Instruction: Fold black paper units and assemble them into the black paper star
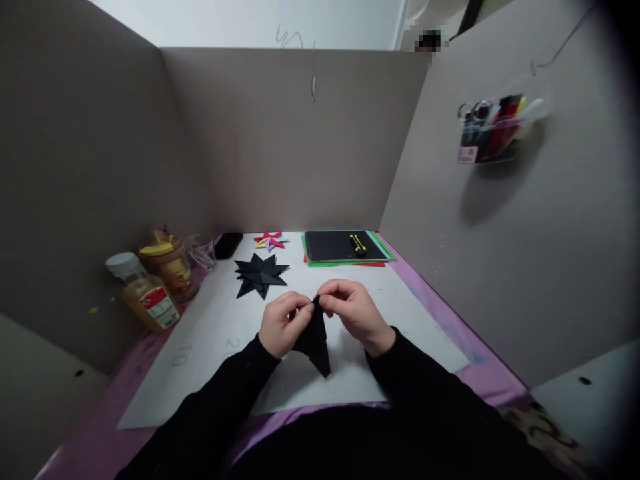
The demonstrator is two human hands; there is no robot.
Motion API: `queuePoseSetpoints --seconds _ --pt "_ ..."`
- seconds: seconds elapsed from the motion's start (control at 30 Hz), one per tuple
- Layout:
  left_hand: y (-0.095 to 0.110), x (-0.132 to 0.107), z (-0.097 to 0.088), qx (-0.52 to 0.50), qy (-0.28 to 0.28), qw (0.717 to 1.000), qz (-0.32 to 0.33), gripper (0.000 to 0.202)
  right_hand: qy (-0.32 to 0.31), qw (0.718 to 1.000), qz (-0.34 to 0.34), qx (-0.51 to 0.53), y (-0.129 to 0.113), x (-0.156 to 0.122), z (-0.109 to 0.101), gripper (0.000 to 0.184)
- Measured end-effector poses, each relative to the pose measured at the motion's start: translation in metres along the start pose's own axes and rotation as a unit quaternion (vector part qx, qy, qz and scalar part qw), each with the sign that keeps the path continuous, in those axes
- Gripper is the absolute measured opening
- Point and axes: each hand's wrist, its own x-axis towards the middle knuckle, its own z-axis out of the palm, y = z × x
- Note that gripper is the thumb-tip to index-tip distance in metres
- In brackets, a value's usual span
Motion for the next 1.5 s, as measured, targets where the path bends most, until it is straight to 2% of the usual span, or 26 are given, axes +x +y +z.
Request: queuePoseSetpoints --seconds 0.37,0.6,1.0,1.17,1.5 --pt "0.003 -0.002 0.001 0.026 -0.011 0.999 0.017 0.013 -0.015 0.999 0.011 -0.038 -0.004 0.001 -0.002 0.013" --pt "0.004 -0.003 0.002 0.055 -0.004 0.998 0.026 0.011 -0.008 0.997 0.013 -0.081 -0.006 0.002 -0.004 0.009" --pt "0.009 0.001 0.001 0.000 -0.011 0.998 -0.054 0.014 -0.033 0.997 0.032 -0.057 -0.004 0.005 -0.010 0.011" --pt "0.009 0.000 0.001 -0.021 -0.020 0.996 -0.088 0.016 -0.020 0.998 0.036 -0.046 -0.001 0.005 -0.008 0.014" --pt "0.007 0.000 0.004 -0.049 -0.011 0.991 -0.127 0.018 0.023 0.988 -0.002 -0.151 -0.003 0.001 0.001 0.020"
